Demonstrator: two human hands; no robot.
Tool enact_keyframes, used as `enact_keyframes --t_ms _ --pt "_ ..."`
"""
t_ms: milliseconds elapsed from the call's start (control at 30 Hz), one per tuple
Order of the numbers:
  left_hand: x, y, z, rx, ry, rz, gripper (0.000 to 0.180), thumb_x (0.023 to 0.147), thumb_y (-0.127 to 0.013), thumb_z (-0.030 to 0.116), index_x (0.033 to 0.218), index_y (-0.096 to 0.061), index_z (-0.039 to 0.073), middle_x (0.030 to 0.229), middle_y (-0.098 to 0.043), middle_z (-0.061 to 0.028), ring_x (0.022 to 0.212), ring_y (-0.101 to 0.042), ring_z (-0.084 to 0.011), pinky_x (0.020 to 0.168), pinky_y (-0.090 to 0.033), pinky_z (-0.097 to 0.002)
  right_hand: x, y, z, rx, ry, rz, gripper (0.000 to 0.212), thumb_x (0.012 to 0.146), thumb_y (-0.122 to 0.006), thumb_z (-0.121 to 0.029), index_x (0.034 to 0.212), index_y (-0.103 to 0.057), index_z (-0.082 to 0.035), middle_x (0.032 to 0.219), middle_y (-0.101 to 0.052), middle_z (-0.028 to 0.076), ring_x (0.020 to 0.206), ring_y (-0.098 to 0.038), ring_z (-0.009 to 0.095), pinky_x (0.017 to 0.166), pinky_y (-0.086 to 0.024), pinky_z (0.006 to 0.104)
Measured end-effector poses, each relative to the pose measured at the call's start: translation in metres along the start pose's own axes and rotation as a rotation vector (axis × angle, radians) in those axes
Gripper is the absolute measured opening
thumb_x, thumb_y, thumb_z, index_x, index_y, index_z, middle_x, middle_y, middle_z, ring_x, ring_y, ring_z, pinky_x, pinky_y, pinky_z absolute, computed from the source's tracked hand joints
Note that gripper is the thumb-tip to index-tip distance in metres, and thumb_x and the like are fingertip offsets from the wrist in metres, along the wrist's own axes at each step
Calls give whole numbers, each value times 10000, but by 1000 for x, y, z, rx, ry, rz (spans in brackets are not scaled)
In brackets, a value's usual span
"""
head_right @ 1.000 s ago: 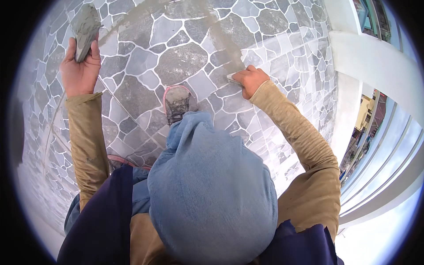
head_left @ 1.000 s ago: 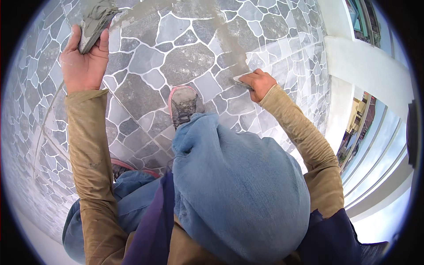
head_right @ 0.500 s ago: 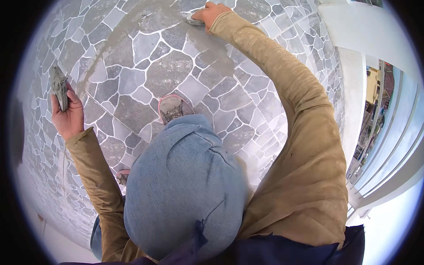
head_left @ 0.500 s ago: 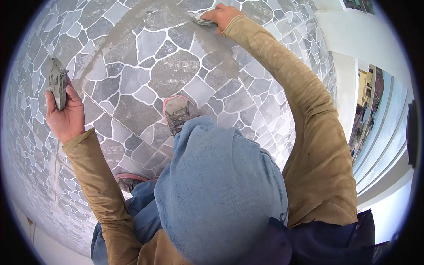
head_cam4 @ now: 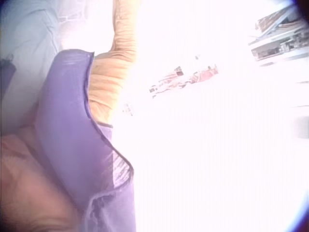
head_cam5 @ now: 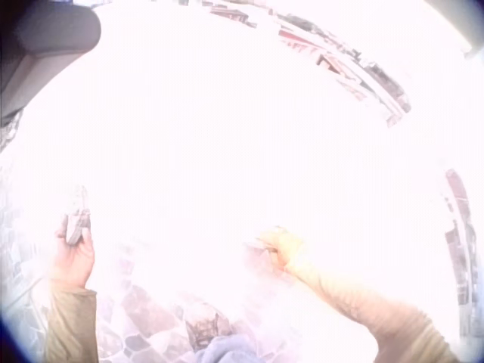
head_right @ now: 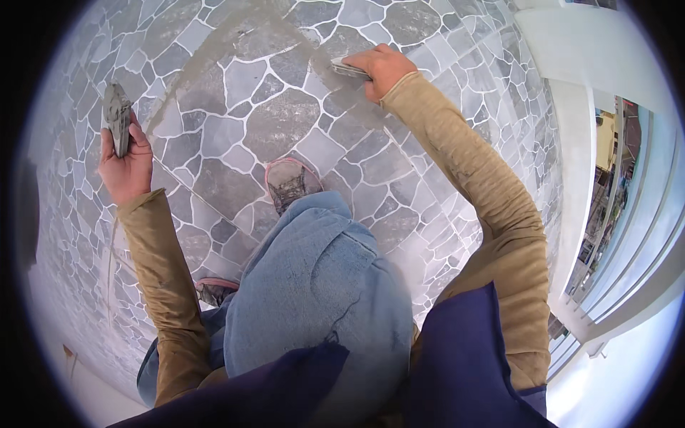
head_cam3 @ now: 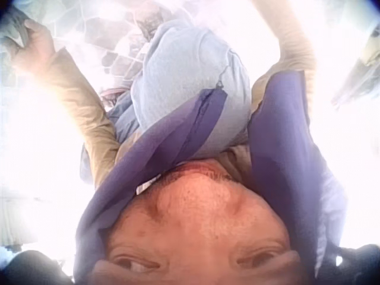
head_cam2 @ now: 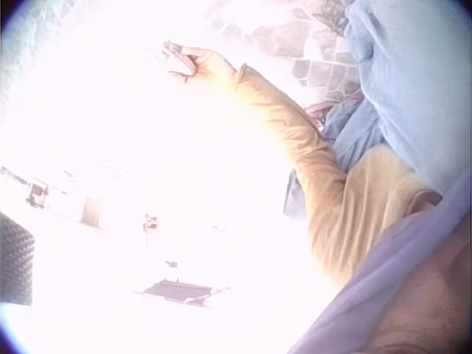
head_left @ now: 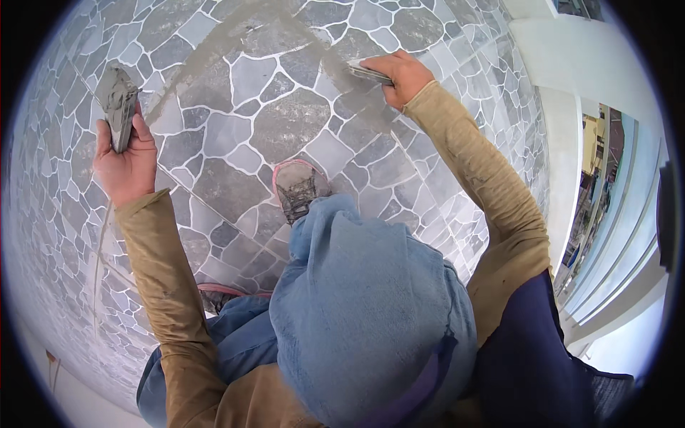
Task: The person applies grout into the seams between stone-pattern floor tiles using a small scraper, repeatedly picking up grout from a large fragment of a tile held in the other hand.
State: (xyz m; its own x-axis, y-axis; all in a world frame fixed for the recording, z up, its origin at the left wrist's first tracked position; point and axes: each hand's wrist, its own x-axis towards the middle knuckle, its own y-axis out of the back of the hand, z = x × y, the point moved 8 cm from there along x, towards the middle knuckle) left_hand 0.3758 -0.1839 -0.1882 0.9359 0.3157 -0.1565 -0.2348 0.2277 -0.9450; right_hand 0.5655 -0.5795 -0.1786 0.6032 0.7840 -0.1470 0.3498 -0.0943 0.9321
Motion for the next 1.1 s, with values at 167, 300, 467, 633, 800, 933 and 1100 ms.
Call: enact_keyframes --t_ms 167,300,467,633,800,933,1100 --pt "2 -15 3 -3 -26 2 449 1042 -393 256 1352 -427 -68 1333 -528 -247 1229 -542 -369 913 -568 -440 155 -13 -34 -196 97 56 529 736 -580 -43 1249 -621 -166 1128 -676 45 1052 -575 301 932 -507 399" --pt "-20 -2 30 66 -124 81 448 1039 -407 259 1343 -436 -69 1327 -534 -239 1221 -550 -363 881 -582 -417 187 -14 -82 572 -65 18 286 957 -510 -233 1162 -638 -80 1092 -661 139 1036 -620 290 905 -482 425" --pt "-20 5 25 32 -125 134 425 1035 -417 258 1309 -470 -62 1287 -569 -224 1169 -588 -345 863 -587 -414 161 -74 -104 -393 324 70 526 721 -623 -70 1239 -628 -159 1075 -686 37 1036 -578 308 900 -517 412" --pt "-14 -3 23 50 -144 179 379 1030 -433 268 1236 -521 -38 1226 -616 -184 1086 -639 -302 834 -598 -406 125 -56 -81 -289 193 -240 482 736 -633 -89 1215 -626 -149 1141 -665 36 1035 -579 317 898 -514 449" --pt "-14 -1 17 45 -143 189 360 1028 -438 273 1216 -535 -18 1200 -633 -165 1058 -652 -289 820 -601 -392 177 -18 -32 -290 -135 -2 434 767 -628 -101 1200 -618 -107 1183 -626 124 1052 -579 342 905 -508 474" --pt "-8 1 10 33 -139 113 412 1029 -437 252 1293 -482 -61 1268 -583 -219 1173 -589 -333 844 -598 -397 190 -63 -55 -436 -96 139 317 811 -605 -112 1078 -603 59 1160 -562 214 1119 -549 347 881 -539 429" --pt "-20 4 25 43 -156 115 414 1029 -435 254 1297 -478 -59 1267 -585 -217 1171 -591 -331 848 -597 -393 167 -84 -107 -301 -31 17 361 803 -598 -89 1146 -608 23 1175 -568 186 1129 -546 333 892 -533 414"
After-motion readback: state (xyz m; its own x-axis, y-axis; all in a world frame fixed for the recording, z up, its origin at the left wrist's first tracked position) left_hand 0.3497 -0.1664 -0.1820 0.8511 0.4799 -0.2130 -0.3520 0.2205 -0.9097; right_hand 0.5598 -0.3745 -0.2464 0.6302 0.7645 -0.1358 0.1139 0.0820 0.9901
